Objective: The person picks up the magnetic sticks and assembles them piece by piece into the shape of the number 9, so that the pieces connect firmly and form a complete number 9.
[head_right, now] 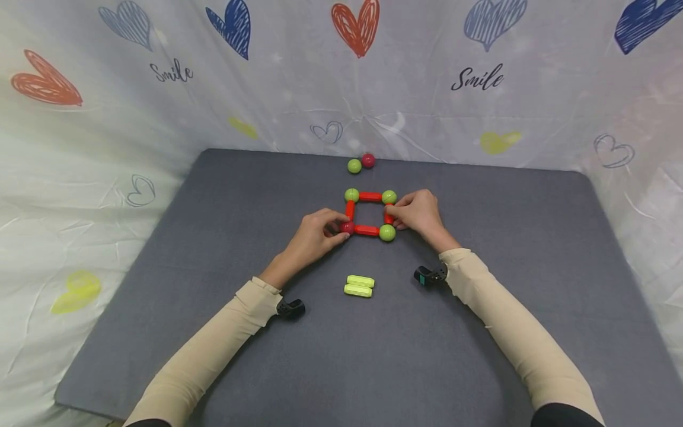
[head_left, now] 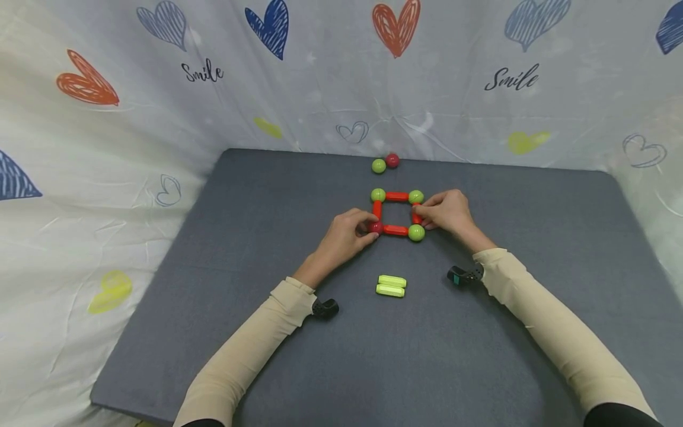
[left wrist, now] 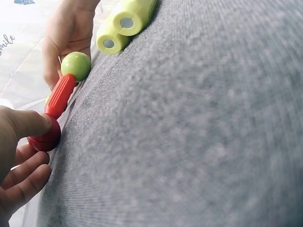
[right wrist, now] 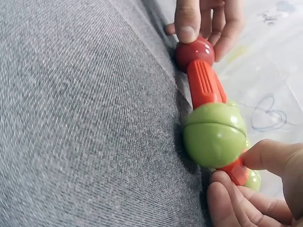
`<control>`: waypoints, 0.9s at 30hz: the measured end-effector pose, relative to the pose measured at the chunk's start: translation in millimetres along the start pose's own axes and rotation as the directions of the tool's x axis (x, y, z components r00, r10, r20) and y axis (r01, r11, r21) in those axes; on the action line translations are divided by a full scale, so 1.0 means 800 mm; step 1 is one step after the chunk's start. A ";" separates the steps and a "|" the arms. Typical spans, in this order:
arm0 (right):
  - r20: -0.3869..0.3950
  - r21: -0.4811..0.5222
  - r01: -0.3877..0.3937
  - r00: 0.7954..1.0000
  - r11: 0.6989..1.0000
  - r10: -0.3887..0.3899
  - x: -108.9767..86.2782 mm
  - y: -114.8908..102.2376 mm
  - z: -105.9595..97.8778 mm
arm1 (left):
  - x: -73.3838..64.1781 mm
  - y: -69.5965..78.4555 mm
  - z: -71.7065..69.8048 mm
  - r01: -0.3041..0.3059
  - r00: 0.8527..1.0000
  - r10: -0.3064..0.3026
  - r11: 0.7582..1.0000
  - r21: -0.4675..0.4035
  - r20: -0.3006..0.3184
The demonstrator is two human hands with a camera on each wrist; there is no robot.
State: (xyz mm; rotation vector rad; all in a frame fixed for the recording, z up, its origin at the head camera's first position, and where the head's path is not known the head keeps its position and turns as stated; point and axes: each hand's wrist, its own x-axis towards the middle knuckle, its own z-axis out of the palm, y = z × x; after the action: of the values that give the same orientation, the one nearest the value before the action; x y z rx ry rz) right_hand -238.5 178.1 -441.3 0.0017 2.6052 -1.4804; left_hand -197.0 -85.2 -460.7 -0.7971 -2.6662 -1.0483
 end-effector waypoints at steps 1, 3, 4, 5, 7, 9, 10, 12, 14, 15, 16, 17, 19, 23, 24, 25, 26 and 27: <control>0.001 0.006 -0.004 1.000 1.000 0.004 0.000 -0.001 0.000 | 0.000 0.000 0.000 0.000 1.000 0.000 1.000 0.001 -0.001; 0.002 0.014 -0.005 1.000 1.000 0.005 -0.001 -0.002 0.000 | 0.000 0.001 0.000 -0.002 1.000 0.002 1.000 0.008 -0.005; 0.001 0.019 -0.004 1.000 1.000 0.004 -0.002 -0.002 0.000 | 0.000 0.001 0.000 -0.002 1.000 0.002 1.000 0.011 -0.006; 0.002 0.020 -0.003 1.000 1.000 0.003 -0.003 -0.003 0.000 | 0.000 0.001 0.000 -0.002 1.000 0.002 1.000 0.015 -0.007; 0.004 0.030 0.000 1.000 1.000 0.000 -0.003 -0.003 -0.001 | 0.000 0.001 0.000 -0.001 1.000 0.001 1.000 0.019 -0.009; 0.004 0.039 0.002 1.000 0.999 -0.002 -0.004 -0.002 -0.001 | 0.000 0.001 0.000 -0.002 1.000 0.002 1.000 0.020 -0.009; 0.006 0.043 0.000 1.000 0.999 -0.001 -0.004 -0.002 -0.001 | 0.000 0.001 0.000 -0.002 1.000 0.002 1.000 0.019 -0.009; 0.007 0.052 -0.002 1.000 0.999 0.002 -0.004 -0.001 -0.001 | 0.001 0.001 0.000 -0.001 1.000 0.001 1.000 0.019 -0.009; 0.007 0.057 -0.005 1.000 0.998 0.005 -0.004 0.000 -0.001 | 0.001 0.001 0.000 -0.001 1.000 0.001 1.000 0.018 -0.010; 0.007 0.061 -0.008 1.000 0.998 0.008 -0.005 0.000 -0.001 | 0.001 0.001 0.000 -0.001 1.000 0.001 1.000 0.016 -0.011; 0.007 0.064 -0.011 1.000 0.998 0.011 -0.005 -0.001 -0.001 | 0.001 0.001 0.000 -0.001 1.000 0.001 1.000 0.015 -0.011; 0.005 0.068 -0.013 1.000 0.998 0.013 -0.006 -0.001 -0.002 | 0.001 0.001 0.000 -0.001 1.000 0.001 1.000 0.014 -0.012; -0.010 0.076 -0.014 1.000 0.997 0.015 -0.007 -0.002 -0.002 | 0.000 0.001 0.001 0.000 1.000 0.001 1.000 0.011 -0.012; -0.095 0.022 0.068 0.993 0.997 -0.066 -0.016 -0.006 -0.004 | 0.000 0.001 0.001 0.004 1.000 -0.004 1.000 0.012 -0.008; -0.123 -0.012 0.101 0.987 0.995 -0.102 -0.020 -0.007 -0.005 | 0.000 0.001 0.001 0.007 1.000 -0.007 1.000 0.014 -0.008; -0.147 -0.050 0.136 0.979 0.989 -0.142 -0.025 -0.009 -0.007 | 0.000 0.001 0.001 0.009 1.000 -0.009 1.000 0.015 -0.007; -0.168 -0.085 0.168 0.969 0.982 -0.181 -0.031 -0.012 -0.008 | 0.000 0.001 0.001 0.011 1.000 -0.011 1.000 0.016 -0.006; -0.182 -0.122 0.200 0.958 0.972 -0.220 -0.037 -0.014 -0.009 | 0.000 0.001 0.001 0.013 1.000 -0.013 1.000 0.017 -0.004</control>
State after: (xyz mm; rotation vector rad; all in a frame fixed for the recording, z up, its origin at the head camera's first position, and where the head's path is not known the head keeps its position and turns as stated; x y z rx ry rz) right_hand -210.6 180.8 -424.3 -0.1551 2.9160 -1.4759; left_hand -196.2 -84.0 -460.7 -0.7744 -2.6766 -1.0278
